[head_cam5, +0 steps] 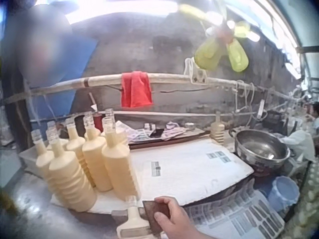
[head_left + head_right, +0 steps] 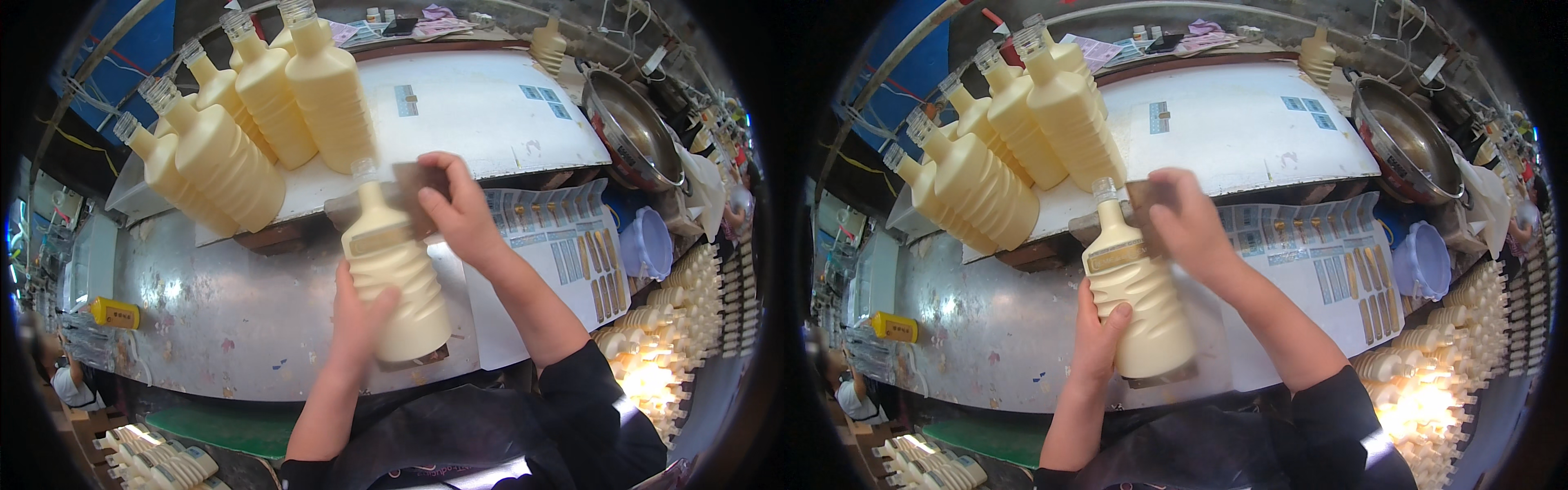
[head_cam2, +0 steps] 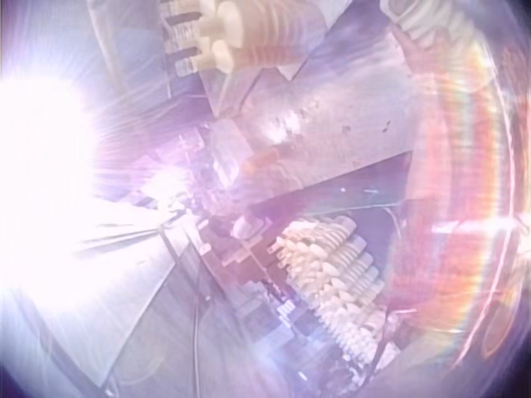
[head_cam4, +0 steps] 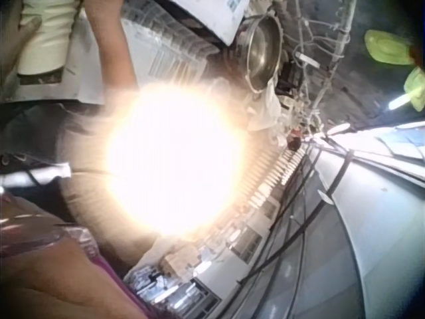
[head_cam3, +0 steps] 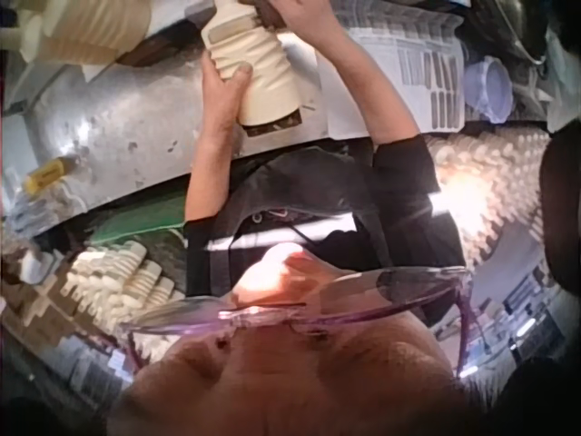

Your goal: The person repeatedly applies rectangular labels to the sides of cream-colored plastic bottles. They pick up a bottle, smooth a label onto its surface, and place it back on the workbench among other labeled bottles.

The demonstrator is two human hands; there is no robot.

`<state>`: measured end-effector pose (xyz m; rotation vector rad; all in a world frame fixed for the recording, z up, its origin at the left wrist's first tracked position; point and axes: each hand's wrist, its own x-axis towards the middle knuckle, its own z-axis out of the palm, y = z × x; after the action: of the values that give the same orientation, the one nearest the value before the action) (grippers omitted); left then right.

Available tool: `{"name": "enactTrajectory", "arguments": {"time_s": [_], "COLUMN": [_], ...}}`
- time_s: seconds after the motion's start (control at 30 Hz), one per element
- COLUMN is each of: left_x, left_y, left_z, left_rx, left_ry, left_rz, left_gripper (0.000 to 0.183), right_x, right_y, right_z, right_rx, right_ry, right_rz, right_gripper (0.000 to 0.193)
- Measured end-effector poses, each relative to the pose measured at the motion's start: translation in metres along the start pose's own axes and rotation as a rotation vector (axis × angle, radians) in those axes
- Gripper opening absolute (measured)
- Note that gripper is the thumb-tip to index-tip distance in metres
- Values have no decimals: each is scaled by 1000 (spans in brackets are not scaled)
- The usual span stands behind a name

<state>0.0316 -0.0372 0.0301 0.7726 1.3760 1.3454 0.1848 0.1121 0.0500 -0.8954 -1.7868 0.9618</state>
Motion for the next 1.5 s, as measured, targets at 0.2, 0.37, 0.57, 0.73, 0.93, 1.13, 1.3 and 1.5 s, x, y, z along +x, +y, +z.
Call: {"name": "enactTrajectory", "arguments": {"time_s": [0.2,0.37,0.57,0.73,0.93,1.13,1.3,1.5], "left_x": [1,-1,-3,-7,-4,-14,-10,-11], "left_y": [-2,-7,7,14,1,10,7,2], "left_z": [-1,-10,6,20,14,7,6,8], "left_rx": [-69,-180,108,392,439,407,694,393], "left_ry": [-41,-87,-56,56,63,31,29,41], "left_rz": [-20,-19,46,169,268,251,354,216], "left_gripper": [77,78,72,75,75,102,106,110], "right_x": [-9,-2,2,6,-2,8,1,-3], "right_y": [23,3,-37,-67,-75,-49,-1,22], "right_z": [12,6,27,53,84,34,14,14], "right_rx": [-189,-117,-159,-389,-420,-423,-219,-216], "right_ry": [155,166,47,-26,-59,-47,56,166], "right_rz": [-132,-64,50,-125,-232,-78,-99,-173], "right_gripper": [37,36,33,20,24,35,34,34]}}
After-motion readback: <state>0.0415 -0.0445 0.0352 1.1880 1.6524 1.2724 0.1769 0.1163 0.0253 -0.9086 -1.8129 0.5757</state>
